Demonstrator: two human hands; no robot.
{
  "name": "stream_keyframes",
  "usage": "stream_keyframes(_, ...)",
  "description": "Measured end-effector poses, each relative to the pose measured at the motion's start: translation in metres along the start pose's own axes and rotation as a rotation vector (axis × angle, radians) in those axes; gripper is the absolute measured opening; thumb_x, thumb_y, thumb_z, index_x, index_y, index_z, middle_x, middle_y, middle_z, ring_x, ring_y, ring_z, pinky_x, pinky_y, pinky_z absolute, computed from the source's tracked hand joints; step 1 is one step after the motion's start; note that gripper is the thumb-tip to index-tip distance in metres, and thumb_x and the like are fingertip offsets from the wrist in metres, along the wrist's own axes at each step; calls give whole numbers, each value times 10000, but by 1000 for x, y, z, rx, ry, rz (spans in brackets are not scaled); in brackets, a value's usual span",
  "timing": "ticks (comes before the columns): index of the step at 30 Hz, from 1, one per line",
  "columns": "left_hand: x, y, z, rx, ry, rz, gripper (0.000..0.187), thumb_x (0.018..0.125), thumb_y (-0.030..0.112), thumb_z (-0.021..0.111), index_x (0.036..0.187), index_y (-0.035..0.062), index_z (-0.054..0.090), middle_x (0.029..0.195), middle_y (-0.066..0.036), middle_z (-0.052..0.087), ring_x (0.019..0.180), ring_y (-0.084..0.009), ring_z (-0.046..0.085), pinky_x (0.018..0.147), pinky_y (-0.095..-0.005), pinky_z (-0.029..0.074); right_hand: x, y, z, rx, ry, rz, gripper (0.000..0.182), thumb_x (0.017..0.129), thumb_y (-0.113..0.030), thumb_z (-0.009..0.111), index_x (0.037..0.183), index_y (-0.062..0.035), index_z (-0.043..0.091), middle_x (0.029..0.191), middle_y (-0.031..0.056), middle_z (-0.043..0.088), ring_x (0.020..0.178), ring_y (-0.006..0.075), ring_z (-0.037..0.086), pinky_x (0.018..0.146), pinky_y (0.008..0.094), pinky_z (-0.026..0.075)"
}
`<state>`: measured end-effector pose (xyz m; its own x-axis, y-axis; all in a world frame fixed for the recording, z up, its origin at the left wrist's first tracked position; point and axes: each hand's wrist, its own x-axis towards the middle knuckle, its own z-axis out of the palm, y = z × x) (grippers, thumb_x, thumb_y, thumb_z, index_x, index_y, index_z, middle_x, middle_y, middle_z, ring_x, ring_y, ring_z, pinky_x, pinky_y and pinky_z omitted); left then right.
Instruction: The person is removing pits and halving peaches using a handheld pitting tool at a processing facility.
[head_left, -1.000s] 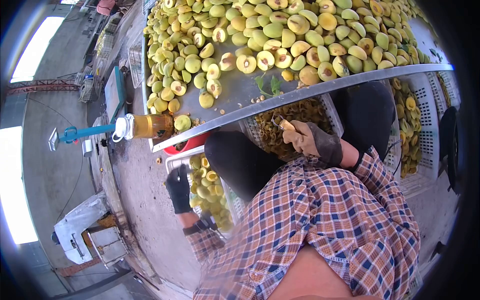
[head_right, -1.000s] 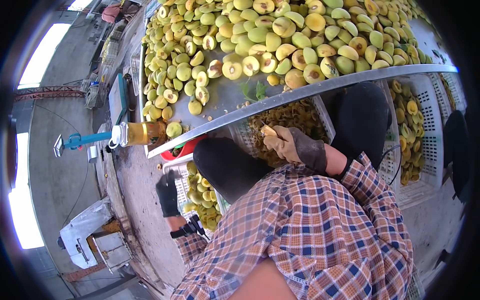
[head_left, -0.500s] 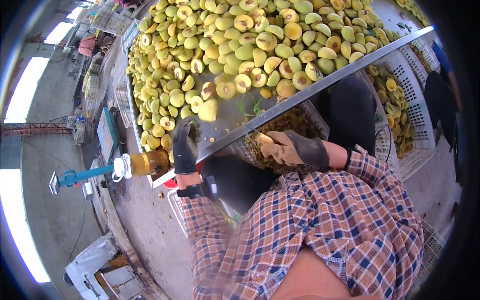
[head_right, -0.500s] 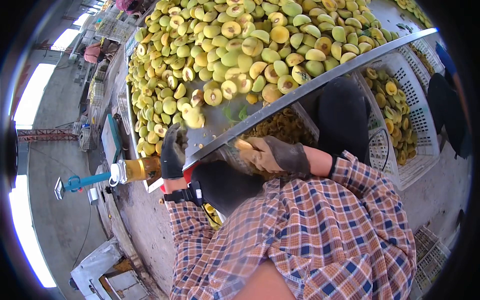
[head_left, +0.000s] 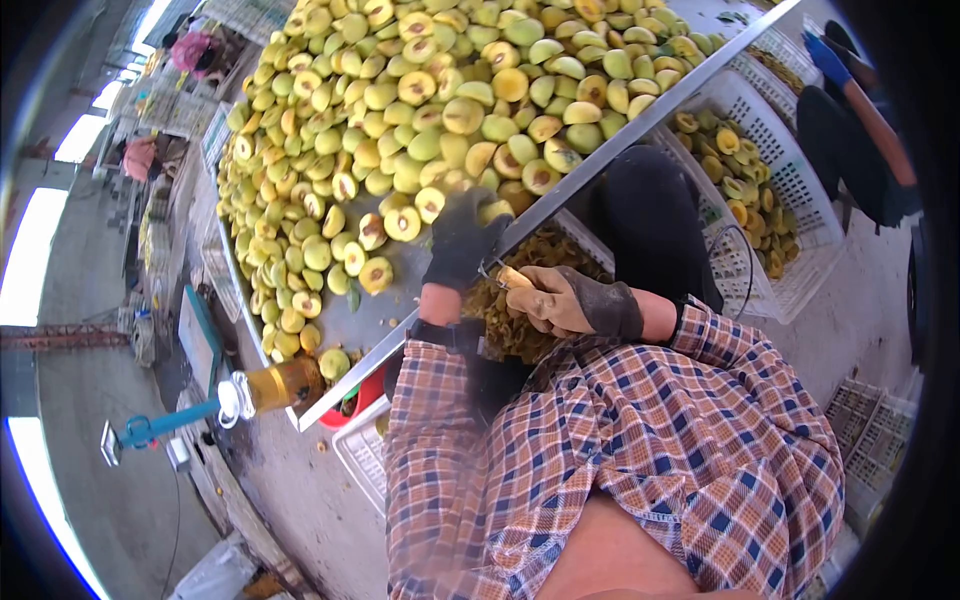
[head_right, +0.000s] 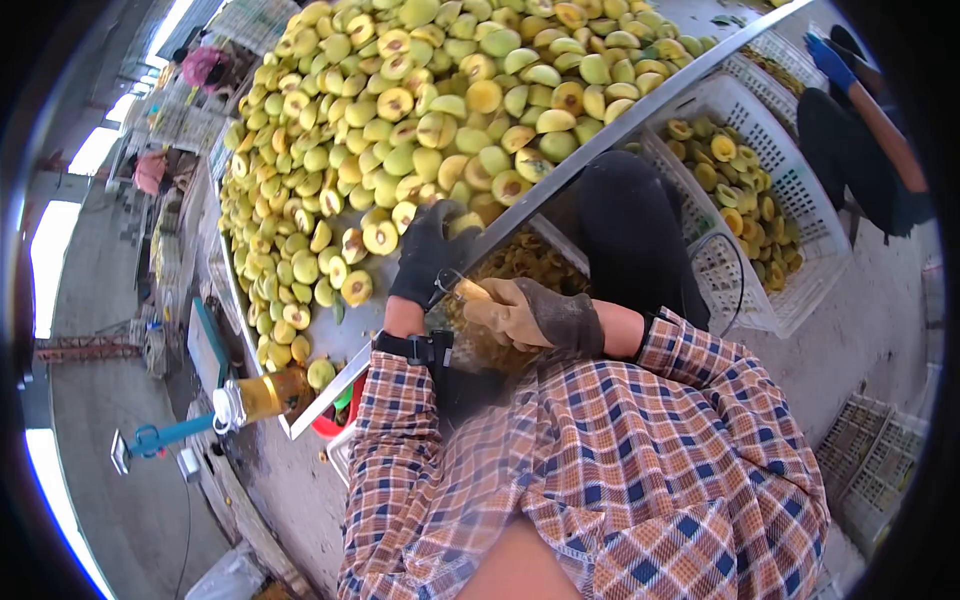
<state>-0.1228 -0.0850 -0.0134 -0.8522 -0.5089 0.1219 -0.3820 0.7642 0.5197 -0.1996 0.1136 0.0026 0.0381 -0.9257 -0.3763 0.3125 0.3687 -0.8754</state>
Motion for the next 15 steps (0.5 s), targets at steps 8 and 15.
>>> stream_keyframes(8,-16,-31,-2,-1329,119,-403,316,978,279,523,1190,54,586,1056,-70,656,881,-171,636,728,-278,520,1,-20,-13,83,41,-73,378,954,-410,499,938,-36,556,608,4,485,394,67,417,354,226,342)
stream_keyframes(15,-57,-7,-7,-487,320,122,371,920,26,586,1283,6,511,1130,-114,622,989,-171,620,846,-305,526,24,-19,0,111,-48,-184,325,973,-376,502,914,-59,541,574,-24,437,417,46,380,378,216,309)
